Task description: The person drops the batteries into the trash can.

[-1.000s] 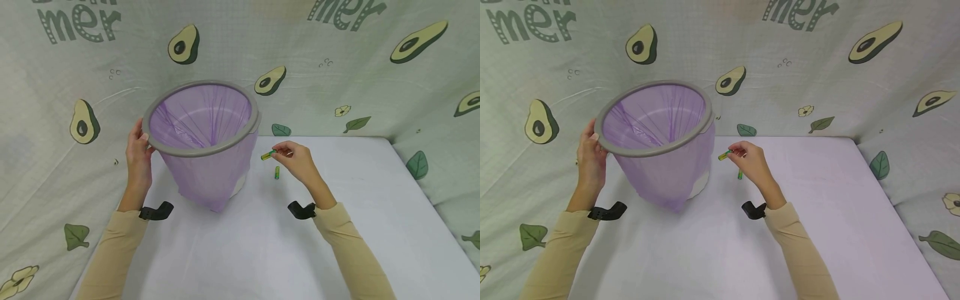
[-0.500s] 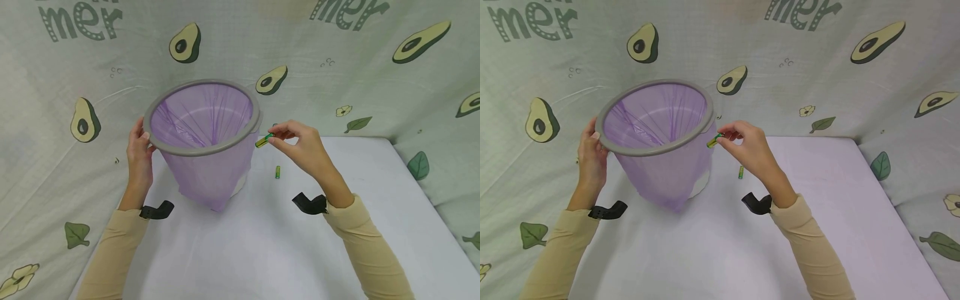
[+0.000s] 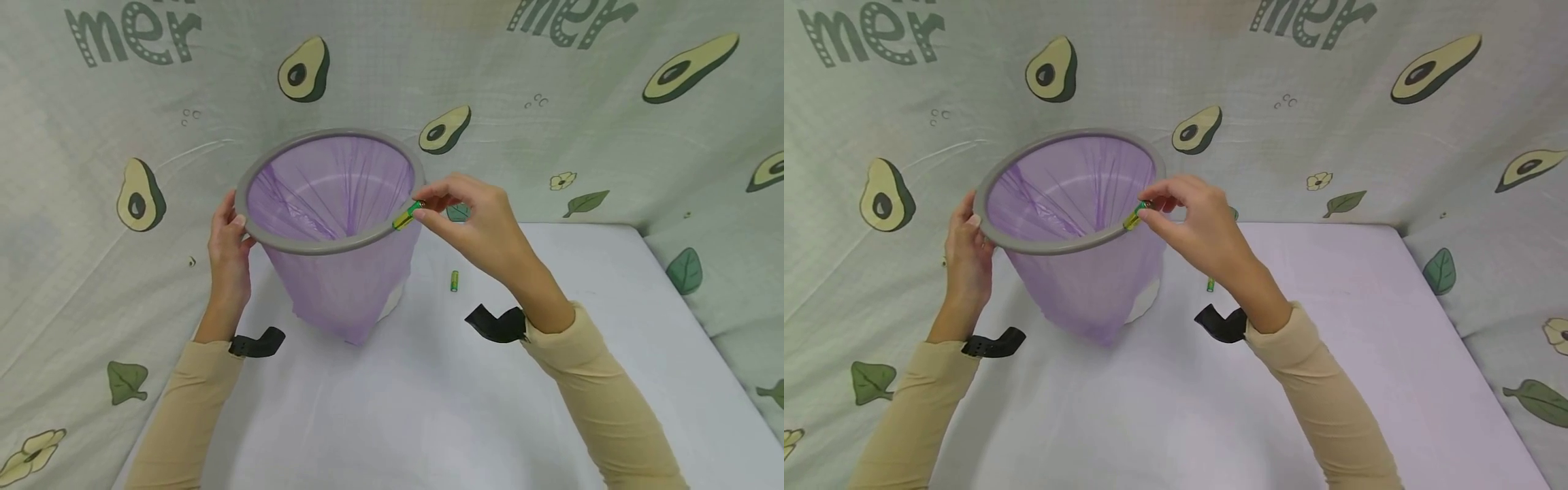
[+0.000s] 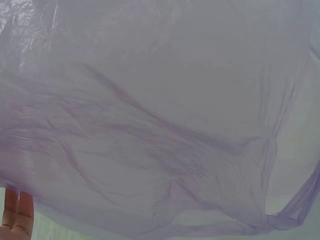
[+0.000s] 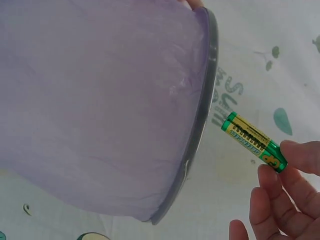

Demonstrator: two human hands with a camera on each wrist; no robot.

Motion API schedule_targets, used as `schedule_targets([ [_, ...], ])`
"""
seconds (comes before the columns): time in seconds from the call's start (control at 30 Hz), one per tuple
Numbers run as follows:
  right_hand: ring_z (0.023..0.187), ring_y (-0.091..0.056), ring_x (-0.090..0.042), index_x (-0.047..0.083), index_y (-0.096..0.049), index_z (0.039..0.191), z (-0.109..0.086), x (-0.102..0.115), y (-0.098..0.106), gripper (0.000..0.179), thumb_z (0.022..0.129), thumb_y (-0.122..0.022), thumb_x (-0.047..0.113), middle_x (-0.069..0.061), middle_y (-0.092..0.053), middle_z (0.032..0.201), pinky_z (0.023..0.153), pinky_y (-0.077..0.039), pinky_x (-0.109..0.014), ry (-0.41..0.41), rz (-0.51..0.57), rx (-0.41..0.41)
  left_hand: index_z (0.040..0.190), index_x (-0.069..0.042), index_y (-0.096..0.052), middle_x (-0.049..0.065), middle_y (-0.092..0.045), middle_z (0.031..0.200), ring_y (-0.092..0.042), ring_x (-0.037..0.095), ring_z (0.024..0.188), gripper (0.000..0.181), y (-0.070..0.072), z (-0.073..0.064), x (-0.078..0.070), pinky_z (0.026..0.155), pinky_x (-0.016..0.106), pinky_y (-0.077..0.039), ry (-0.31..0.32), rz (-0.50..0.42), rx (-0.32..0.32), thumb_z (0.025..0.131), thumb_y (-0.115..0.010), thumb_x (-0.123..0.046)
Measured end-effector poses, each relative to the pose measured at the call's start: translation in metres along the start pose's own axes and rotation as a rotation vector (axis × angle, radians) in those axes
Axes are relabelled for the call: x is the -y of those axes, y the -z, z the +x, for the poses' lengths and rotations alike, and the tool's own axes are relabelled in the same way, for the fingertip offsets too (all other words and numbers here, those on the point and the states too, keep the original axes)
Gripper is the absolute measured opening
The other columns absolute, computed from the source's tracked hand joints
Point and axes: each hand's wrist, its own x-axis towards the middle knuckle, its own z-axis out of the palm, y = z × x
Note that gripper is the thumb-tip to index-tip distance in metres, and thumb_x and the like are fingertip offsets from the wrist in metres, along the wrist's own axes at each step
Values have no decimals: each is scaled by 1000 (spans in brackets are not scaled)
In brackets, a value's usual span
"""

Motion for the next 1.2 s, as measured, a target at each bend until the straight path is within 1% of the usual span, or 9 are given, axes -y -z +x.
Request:
schedule_targets([
  [0.07,82,-56,-8,4,-68,99,3,3,-3,18,82,-69,9,-3,-66,90,83,-44,-28,22,2,-3,138,-7,-42,3,-48,115,-49,11,90,51,0,0,0,74,20,-42,1,0,2,88,-40,-13],
  [0.2,83,-56,-11,4,-68,99,9,5,-9,18,82,-68,9,-4,-66,92,82,-44,-28,56,-31,-3,137,-8,-42,4,-49,116,-49,12,91,50,-1,1,0,75,20,-42,6,4,4,88,-40,-14],
  [0.37,82,-55,-13,3,-68,98,15,2,-18,17,82,-68,8,-5,-66,91,79,-43,-27,81,-36,4,137,-8,-42,5,-49,118,-49,12,93,50,-1,1,0,75,20,-43,9,12,3,88,-40,-14],
  [0.47,81,-55,-14,2,-68,98,17,0,-23,17,81,-68,6,-6,-66,90,76,-44,-28,87,-36,6,138,-8,-42,4,-49,118,-49,12,93,50,-1,1,1,75,20,-43,12,12,1,88,-40,-14],
  [0.67,82,-55,-16,2,-68,97,20,3,-36,17,81,-68,8,-6,-66,92,75,-44,-30,118,-59,60,137,-7,-42,3,-48,116,-49,10,89,50,0,0,0,74,19,-42,5,7,-1,88,-40,-13],
  [0.87,83,-57,-17,2,-68,96,21,7,-46,15,82,-68,8,-6,-67,90,74,-48,-26,162,-49,103,137,-9,-43,2,-47,115,-49,10,88,50,0,0,1,74,19,-42,3,6,5,87,-40,-14],
  [1.2,81,-56,-14,3,-69,89,19,5,-47,7,83,-65,6,-4,-67,86,75,-48,-28,190,-43,72,137,-8,-42,3,-48,115,-49,11,89,50,2,1,1,74,19,-42,2,12,11,87,-41,-14],
])
